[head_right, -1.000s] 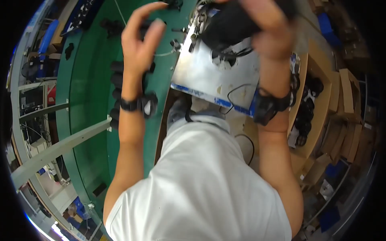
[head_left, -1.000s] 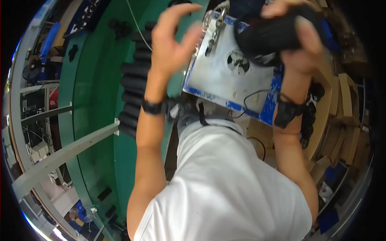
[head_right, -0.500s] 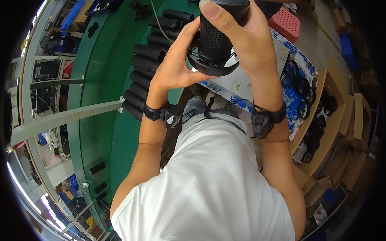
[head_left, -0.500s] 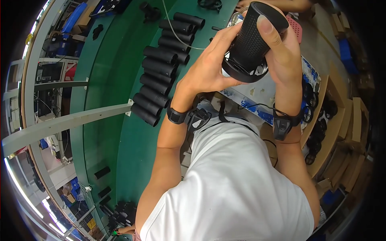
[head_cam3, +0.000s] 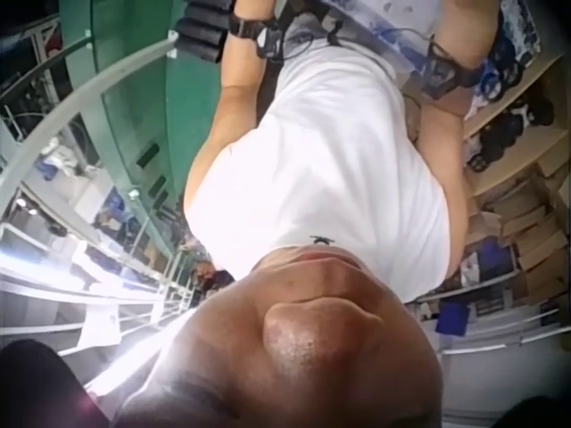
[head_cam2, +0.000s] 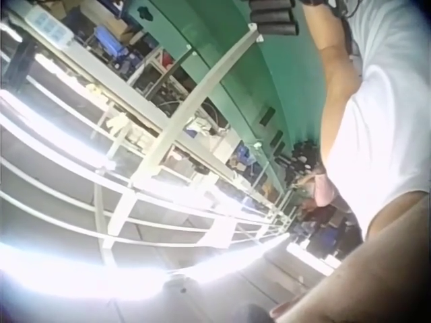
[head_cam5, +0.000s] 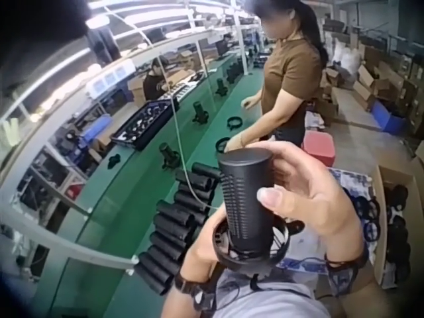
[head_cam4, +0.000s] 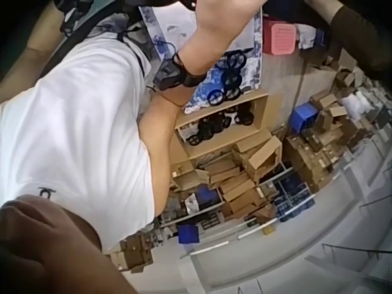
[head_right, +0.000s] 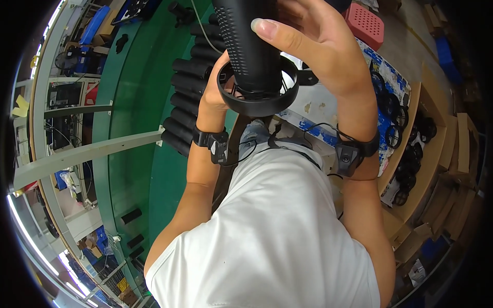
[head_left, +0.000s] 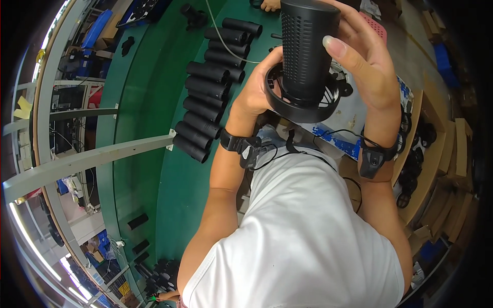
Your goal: The person picks up a black cylinder, presses it into a circular frame on a metal platform, and places the assembled unit onto a green conveyor belt. This process is repeated several times before the person reaches for a phone on a shelf.
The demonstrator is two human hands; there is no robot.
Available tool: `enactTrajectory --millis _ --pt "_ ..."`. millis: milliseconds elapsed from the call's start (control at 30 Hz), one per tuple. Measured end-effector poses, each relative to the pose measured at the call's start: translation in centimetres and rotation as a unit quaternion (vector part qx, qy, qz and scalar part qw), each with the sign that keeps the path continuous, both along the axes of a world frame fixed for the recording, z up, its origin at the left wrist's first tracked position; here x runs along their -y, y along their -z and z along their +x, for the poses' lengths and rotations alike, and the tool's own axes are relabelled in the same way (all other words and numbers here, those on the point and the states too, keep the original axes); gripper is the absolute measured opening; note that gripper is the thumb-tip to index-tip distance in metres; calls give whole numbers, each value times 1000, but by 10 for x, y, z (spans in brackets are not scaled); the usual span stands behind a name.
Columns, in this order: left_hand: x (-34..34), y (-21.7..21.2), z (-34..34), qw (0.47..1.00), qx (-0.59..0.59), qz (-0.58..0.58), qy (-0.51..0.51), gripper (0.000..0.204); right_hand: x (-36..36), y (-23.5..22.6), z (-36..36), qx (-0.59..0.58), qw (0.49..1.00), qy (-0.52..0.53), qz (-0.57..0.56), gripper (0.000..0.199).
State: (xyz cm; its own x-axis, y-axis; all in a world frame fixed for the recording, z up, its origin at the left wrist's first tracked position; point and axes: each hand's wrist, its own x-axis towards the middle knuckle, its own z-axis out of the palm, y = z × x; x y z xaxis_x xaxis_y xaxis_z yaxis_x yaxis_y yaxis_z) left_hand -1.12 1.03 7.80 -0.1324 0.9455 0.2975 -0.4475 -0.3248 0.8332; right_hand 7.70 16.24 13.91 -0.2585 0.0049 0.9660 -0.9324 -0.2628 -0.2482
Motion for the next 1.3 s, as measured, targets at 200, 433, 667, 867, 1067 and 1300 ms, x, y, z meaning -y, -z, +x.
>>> enactTrajectory --millis 200,433,667,867,1067,1300 --pt "6 -5 0 963 208 -2 173 96 19 -16 34 243 962 125 -4 60" --pt "47 -1 -55 944 -302 -104 88 106 40 6 45 448 821 352 -34 60" --pt "48 -14 -59 882 -281 -250 -284 42 46 37 27 447 802 389 -72 43" --pt "119 36 -285 710 -348 -236 -565 44 -72 146 203 442 490 699 -276 20" --pt "172 147 -389 433 -462 -522 -571 70 -90 313 348 667 155 675 -277 33" --pt "209 166 -423 443 -386 -602 -541 90 -102 337 305 676 157 592 -409 47"
